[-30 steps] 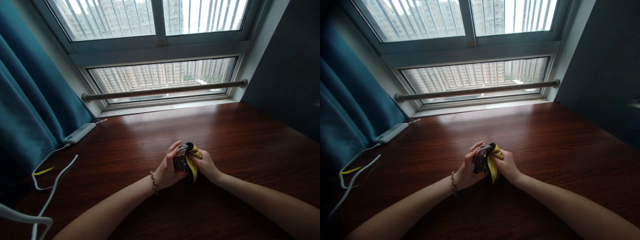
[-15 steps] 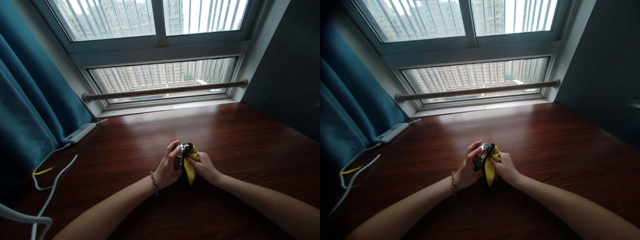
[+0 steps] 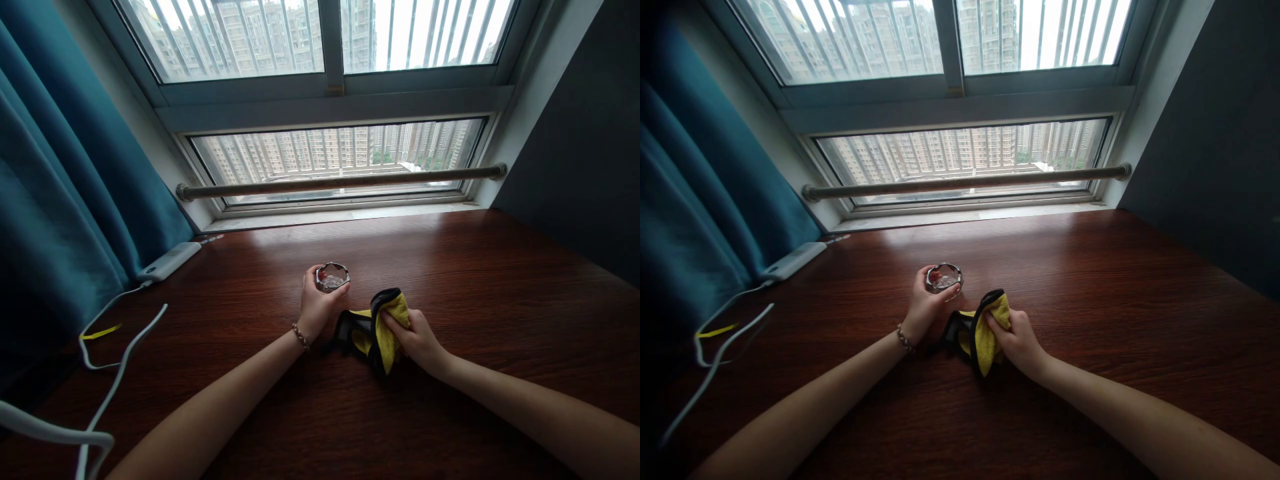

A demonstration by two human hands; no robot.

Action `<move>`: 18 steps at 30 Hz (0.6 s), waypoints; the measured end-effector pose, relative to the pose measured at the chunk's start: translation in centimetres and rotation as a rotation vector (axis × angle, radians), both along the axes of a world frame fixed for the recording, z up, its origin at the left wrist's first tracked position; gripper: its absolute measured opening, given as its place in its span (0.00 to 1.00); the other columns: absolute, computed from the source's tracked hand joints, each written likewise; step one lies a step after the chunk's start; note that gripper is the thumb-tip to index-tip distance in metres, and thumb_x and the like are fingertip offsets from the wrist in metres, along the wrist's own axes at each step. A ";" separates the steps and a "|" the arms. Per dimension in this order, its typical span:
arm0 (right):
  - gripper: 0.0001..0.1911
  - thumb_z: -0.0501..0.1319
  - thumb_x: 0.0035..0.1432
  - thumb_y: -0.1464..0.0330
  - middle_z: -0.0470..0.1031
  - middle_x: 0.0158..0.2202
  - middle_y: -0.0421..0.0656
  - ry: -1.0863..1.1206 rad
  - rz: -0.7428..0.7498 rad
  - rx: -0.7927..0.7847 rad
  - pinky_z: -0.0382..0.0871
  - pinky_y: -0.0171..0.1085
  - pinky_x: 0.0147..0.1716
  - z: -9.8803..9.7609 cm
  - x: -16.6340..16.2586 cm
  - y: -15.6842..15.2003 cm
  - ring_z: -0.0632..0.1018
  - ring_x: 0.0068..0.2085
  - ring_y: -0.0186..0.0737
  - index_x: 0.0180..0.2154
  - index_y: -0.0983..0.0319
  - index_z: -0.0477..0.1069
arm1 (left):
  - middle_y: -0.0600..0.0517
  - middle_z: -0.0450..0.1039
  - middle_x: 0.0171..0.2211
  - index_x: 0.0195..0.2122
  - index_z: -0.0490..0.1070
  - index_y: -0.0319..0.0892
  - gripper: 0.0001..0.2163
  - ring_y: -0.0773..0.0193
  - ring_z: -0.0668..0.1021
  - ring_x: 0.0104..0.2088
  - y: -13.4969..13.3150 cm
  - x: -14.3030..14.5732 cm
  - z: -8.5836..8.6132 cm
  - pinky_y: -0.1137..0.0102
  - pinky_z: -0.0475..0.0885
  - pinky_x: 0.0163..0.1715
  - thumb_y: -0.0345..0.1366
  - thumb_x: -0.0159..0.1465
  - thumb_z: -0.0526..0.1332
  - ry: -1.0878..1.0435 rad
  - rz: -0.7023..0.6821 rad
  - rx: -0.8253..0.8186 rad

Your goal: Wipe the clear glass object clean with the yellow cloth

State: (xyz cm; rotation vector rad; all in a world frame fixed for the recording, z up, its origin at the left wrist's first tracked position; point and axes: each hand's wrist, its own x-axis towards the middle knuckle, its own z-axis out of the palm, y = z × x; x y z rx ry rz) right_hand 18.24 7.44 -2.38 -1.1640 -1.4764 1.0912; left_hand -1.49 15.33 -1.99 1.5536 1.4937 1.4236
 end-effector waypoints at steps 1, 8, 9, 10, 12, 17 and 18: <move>0.23 0.57 0.57 0.54 0.63 0.19 0.44 0.001 0.005 -0.005 0.54 0.31 0.12 0.1 0.0 0.0 0.62 0.17 0.31 0.25 0.70 0.65 | 0.46 0.66 0.44 0.49 0.60 0.40 0.32 0.58 0.72 0.46 0.2 -0.1 -0.1 0.62 0.68 0.49 0.42 0.45 0.71 -0.020 0.007 -0.025; 0.24 0.57 0.57 0.53 0.61 0.17 0.42 0.041 0.007 -0.016 0.53 0.30 0.11 0.6 -0.2 -0.3 0.61 0.16 0.30 0.23 0.68 0.62 | 0.46 0.66 0.47 0.50 0.59 0.41 0.32 0.58 0.71 0.48 0.3 -0.1 -0.6 0.62 0.66 0.51 0.41 0.46 0.71 0.013 0.028 -0.024; 0.24 0.57 0.57 0.53 0.60 0.16 0.42 0.047 0.012 -0.019 0.52 0.30 0.10 0.6 -0.2 -0.3 0.61 0.15 0.30 0.23 0.68 0.62 | 0.46 0.66 0.48 0.50 0.59 0.41 0.32 0.58 0.71 0.48 0.3 -0.1 -0.6 0.62 0.66 0.51 0.41 0.46 0.70 0.007 0.029 -0.029; 0.24 0.57 0.57 0.53 0.60 0.16 0.41 0.052 0.012 -0.020 0.51 0.30 0.10 0.5 -0.1 -0.2 0.60 0.14 0.30 0.23 0.68 0.62 | 0.46 0.66 0.47 0.50 0.59 0.41 0.32 0.58 0.71 0.48 0.3 -0.1 -0.6 0.63 0.66 0.51 0.40 0.46 0.70 0.000 0.030 -0.038; 0.24 0.57 0.57 0.54 0.60 0.16 0.41 0.066 0.010 -0.024 0.52 0.30 0.10 0.4 -0.1 -0.2 0.60 0.14 0.29 0.24 0.68 0.62 | 0.47 0.66 0.47 0.50 0.59 0.41 0.32 0.59 0.71 0.48 0.2 -0.1 -0.5 0.63 0.67 0.50 0.40 0.46 0.70 -0.012 0.030 -0.053; 0.24 0.57 0.58 0.53 0.60 0.16 0.41 0.078 0.027 -0.023 0.51 0.29 0.09 0.2 0.0 -0.3 0.60 0.14 0.29 0.23 0.68 0.62 | 0.47 0.67 0.46 0.49 0.60 0.41 0.31 0.58 0.71 0.47 0.3 -0.2 -0.5 0.64 0.67 0.49 0.40 0.46 0.70 0.005 0.044 -0.063; 0.24 0.57 0.58 0.53 0.59 0.16 0.41 0.074 0.029 -0.019 0.51 0.29 0.09 0.3 0.0 -0.4 0.60 0.14 0.29 0.23 0.68 0.62 | 0.47 0.67 0.46 0.49 0.60 0.41 0.31 0.58 0.72 0.46 0.3 -0.2 -0.6 0.63 0.67 0.49 0.40 0.46 0.70 0.006 0.048 -0.070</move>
